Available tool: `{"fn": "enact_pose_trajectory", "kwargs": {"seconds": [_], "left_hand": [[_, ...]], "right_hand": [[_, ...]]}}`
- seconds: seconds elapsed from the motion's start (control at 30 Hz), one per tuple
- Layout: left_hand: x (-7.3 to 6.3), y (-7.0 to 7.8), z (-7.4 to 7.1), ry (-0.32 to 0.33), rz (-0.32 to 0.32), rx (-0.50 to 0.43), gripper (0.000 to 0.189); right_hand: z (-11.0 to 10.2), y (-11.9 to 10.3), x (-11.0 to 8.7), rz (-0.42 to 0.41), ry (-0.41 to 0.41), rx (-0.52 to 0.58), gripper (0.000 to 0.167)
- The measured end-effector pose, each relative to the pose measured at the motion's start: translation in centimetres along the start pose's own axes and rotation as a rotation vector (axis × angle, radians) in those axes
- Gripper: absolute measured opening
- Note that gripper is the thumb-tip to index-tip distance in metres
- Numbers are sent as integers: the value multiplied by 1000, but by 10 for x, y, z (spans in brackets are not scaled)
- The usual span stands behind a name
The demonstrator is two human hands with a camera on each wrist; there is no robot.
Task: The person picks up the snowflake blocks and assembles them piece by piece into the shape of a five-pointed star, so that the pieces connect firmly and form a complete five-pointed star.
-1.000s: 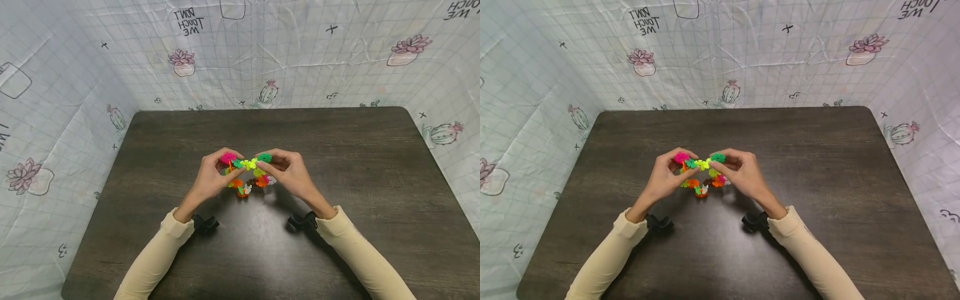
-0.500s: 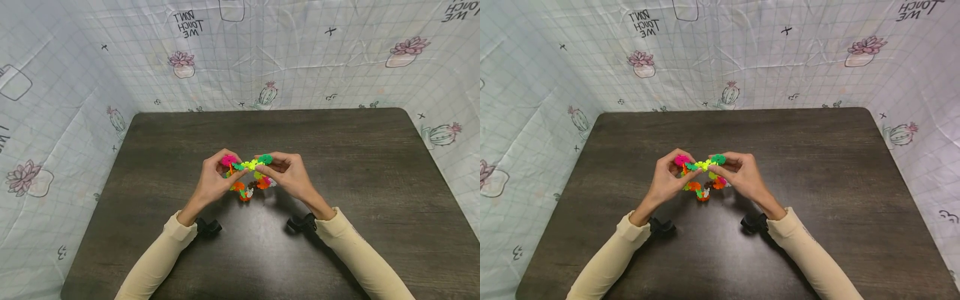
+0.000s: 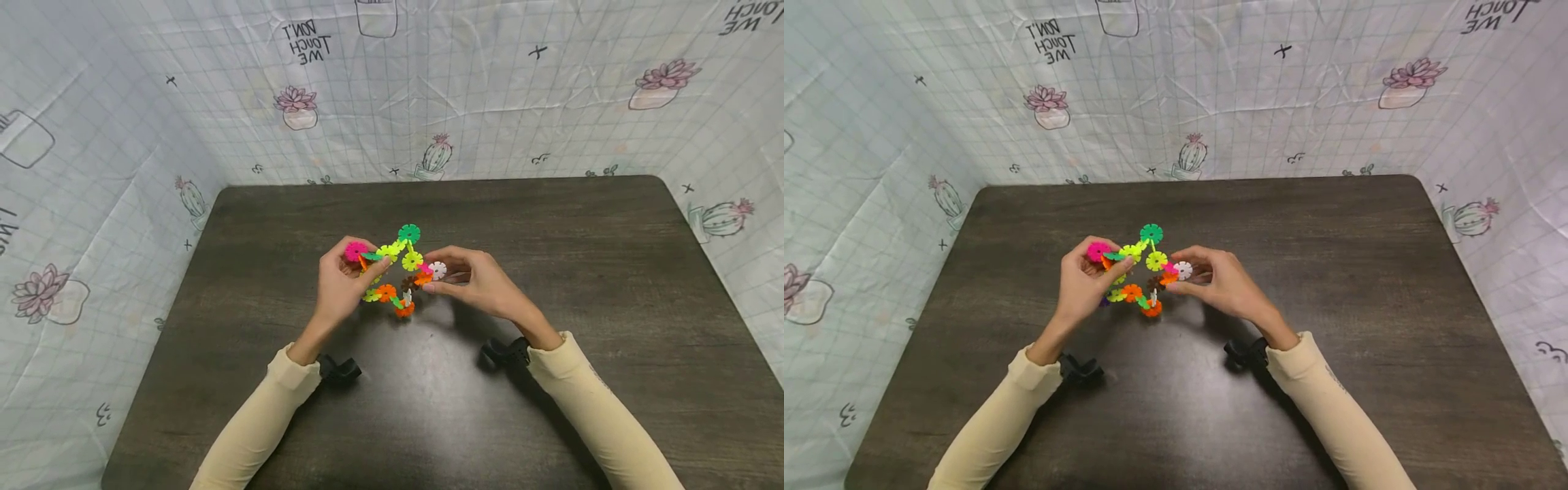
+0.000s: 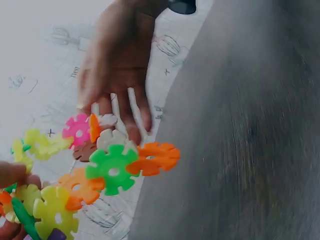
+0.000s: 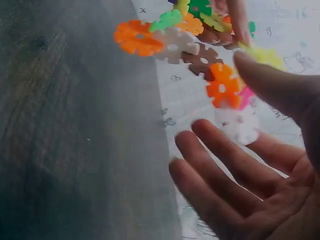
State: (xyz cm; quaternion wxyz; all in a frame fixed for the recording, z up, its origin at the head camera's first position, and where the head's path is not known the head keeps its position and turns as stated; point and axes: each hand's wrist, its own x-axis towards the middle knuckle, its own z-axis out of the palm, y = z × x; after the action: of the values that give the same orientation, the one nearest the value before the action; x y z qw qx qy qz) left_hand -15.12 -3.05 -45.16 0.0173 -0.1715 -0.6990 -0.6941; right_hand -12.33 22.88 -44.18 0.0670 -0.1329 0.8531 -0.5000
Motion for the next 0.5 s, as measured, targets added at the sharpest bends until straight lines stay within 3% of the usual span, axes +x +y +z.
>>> {"fn": "enact_pose_trajectory", "kwargs": {"seconds": [0.13,0.23,0.37,0.5], "left_hand": [[1,-7,0,21,-57,-106,22],[2,-14,1,18,-114,-112,26],[4,-23,4,-23,-212,18,34],[6,-32,5,-94,-315,172,45]], "right_hand": [[0,6,3,31,-38,52,38],[2,9,5,84,-31,167,36],[2,15,7,173,3,250,35],[2,23,9,259,49,243,34]]}}
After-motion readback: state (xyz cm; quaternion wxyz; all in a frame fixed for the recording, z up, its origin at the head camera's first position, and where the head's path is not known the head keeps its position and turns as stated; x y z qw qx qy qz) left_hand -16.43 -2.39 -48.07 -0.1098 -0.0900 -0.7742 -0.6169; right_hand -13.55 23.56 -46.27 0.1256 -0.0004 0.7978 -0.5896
